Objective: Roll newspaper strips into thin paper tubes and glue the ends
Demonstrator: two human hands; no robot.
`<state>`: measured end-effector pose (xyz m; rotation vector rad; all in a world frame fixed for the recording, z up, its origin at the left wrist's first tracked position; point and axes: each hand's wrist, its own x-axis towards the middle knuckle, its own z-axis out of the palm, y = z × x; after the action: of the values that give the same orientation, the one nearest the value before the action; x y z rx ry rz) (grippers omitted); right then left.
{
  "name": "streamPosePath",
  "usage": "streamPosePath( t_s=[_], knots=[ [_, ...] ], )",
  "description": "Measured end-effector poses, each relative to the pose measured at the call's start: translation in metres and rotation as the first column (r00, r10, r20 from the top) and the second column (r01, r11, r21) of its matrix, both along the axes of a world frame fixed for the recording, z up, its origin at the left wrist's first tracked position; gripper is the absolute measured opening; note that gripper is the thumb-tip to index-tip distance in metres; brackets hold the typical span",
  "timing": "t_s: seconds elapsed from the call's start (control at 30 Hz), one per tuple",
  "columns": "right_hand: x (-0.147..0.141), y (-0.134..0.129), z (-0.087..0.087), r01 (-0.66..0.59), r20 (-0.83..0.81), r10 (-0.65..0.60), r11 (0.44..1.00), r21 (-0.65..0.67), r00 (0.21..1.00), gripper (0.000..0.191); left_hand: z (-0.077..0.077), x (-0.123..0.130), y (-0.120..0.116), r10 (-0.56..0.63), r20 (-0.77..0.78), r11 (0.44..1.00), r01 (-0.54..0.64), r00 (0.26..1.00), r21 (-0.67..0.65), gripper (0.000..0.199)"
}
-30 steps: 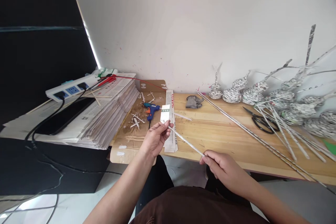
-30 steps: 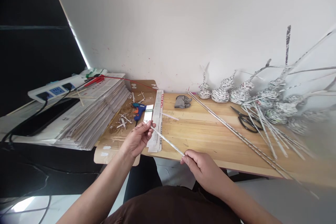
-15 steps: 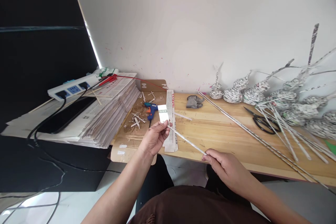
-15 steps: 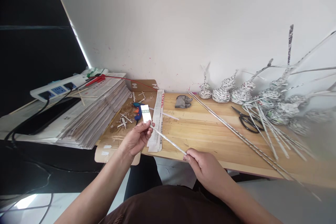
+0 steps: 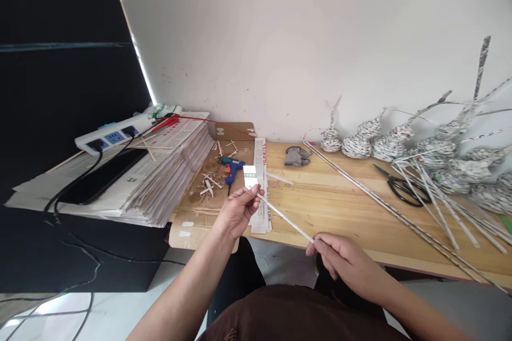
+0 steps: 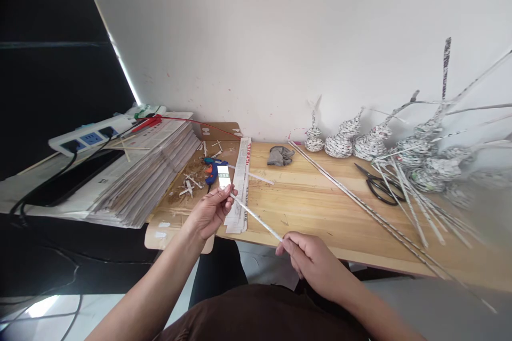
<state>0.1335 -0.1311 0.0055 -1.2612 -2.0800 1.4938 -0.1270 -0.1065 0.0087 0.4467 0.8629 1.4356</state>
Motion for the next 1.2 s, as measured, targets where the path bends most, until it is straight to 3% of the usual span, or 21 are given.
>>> streamPosePath(
  t_s=[0.07, 0.1, 0.17, 0.23, 0.27, 0.37, 0.4, 0.43, 0.5, 0.57, 0.6, 0.67, 0.73, 0.77, 0.8, 0.93, 1.0, 1.07, 1.1, 1.13, 1.2],
  knots=[
    [0.001, 0.000, -0.002, -0.069, -0.055, 0.058, 0.973, -0.221, 0.997, 0.050, 0.001, 0.001, 0.000, -0.013, 0.010, 1.000, 0.013, 1.000, -0.006, 0.012],
    [0.001, 0.000, -0.002, -0.077, -0.062, 0.064, 0.969, -0.236, 0.996, 0.050, 0.001, 0.001, -0.001, -0.013, 0.013, 1.000, 0.013, 1.000, -0.008, 0.011],
    [0.001, -0.001, -0.001, -0.028, -0.026, 0.026, 0.997, -0.069, 0.999, 0.043, 0.001, 0.002, -0.001, -0.005, 0.014, 1.000, 0.005, 1.000, -0.008, 0.010],
    [0.001, -0.002, 0.000, 0.032, 0.011, -0.034, 0.990, 0.139, 0.999, 0.038, 0.001, 0.002, 0.000, 0.004, 0.012, 1.000, -0.004, 1.000, -0.006, 0.009],
    [0.001, -0.003, 0.001, 0.032, 0.015, -0.035, 0.989, 0.142, 0.999, 0.038, 0.001, 0.002, 0.000, 0.003, 0.014, 1.000, -0.003, 1.000, -0.004, 0.009],
    [0.001, -0.004, 0.001, -0.079, -0.037, 0.073, 0.976, -0.205, 0.997, 0.049, 0.001, 0.002, 0.000, -0.024, 0.030, 1.000, 0.024, 0.999, -0.002, 0.010],
    [0.001, -0.004, 0.000, -0.107, -0.056, 0.094, 0.952, -0.285, 0.994, 0.050, 0.001, 0.001, 0.000, -0.031, 0.036, 1.000, 0.031, 0.999, -0.001, 0.011],
    [0.001, -0.004, 0.000, -0.106, -0.057, 0.094, 0.953, -0.284, 0.994, 0.050, 0.001, 0.001, 0.000, -0.032, 0.039, 1.000, 0.032, 0.999, 0.002, 0.011],
    [0.002, -0.003, 0.000, -0.023, -0.004, 0.022, 0.998, -0.053, 1.000, 0.042, 0.000, 0.001, -0.001, -0.016, 0.039, 1.000, 0.015, 0.999, 0.007, 0.010],
    [0.003, -0.003, 0.000, 0.056, 0.038, -0.065, 0.979, 0.195, 0.997, 0.037, 0.000, 0.000, -0.001, 0.001, 0.030, 1.000, -0.001, 1.000, 0.016, 0.010],
    [0.004, -0.003, -0.001, 0.062, 0.041, -0.072, 0.975, 0.212, 0.997, 0.036, 0.000, 0.000, -0.001, 0.003, 0.026, 1.000, -0.004, 1.000, 0.019, 0.011],
    [0.004, -0.003, -0.002, 0.004, 0.005, -0.004, 1.000, 0.007, 1.000, 0.043, 0.001, 0.000, -0.001, -0.003, 0.020, 1.000, 0.002, 1.000, 0.020, 0.012],
    [0.003, -0.004, -0.002, -0.089, -0.079, 0.070, 0.956, -0.280, 0.994, 0.050, 0.001, 0.000, -0.001, -0.012, 0.019, 1.000, 0.012, 1.000, 0.020, 0.013],
    [0.003, -0.004, -0.002, -0.110, -0.110, 0.076, 0.931, -0.347, 0.991, 0.051, 0.001, 0.000, -0.001, -0.015, 0.019, 1.000, 0.015, 1.000, 0.021, 0.013],
    [0.002, -0.005, -0.001, -0.097, -0.124, 0.057, 0.932, -0.350, 0.991, 0.050, 0.001, 0.000, -0.001, -0.017, 0.017, 1.000, 0.016, 1.000, 0.024, 0.013],
    [-0.002, -0.005, 0.001, 0.036, -0.129, -0.055, 0.989, -0.147, 0.990, 0.039, 0.000, -0.001, -0.001, -0.011, 0.025, 1.000, 0.010, 1.000, 0.028, 0.012],
    [-0.003, -0.005, -0.001, -0.032, -0.168, -0.015, 0.961, -0.274, 0.986, 0.043, -0.001, -0.002, -0.002, -0.017, 0.035, 0.999, 0.016, 0.999, 0.030, 0.012],
    [-0.004, -0.005, -0.002, -0.119, -0.206, 0.033, 0.898, -0.423, 0.978, 0.048, 0.000, -0.002, -0.002, -0.026, 0.043, 0.999, 0.024, 0.999, 0.033, 0.012],
    [-0.004, -0.005, -0.003, -0.125, -0.201, 0.040, 0.893, -0.432, 0.979, 0.048, 0.000, -0.002, -0.002, -0.026, 0.043, 0.999, 0.025, 0.999, 0.033, 0.012],
    [-0.005, -0.005, -0.002, -0.099, -0.172, 0.035, 0.922, -0.373, 0.984, 0.046, 0.000, -0.002, -0.002, -0.023, 0.041, 0.999, 0.022, 0.999, 0.031, 0.012],
    [-0.006, -0.005, -0.001, -0.006, -0.078, -0.002, 0.995, -0.099, 0.997, 0.039, -0.001, -0.001, -0.002, -0.009, 0.029, 1.000, 0.008, 1.000, 0.026, 0.011]
  ],
)
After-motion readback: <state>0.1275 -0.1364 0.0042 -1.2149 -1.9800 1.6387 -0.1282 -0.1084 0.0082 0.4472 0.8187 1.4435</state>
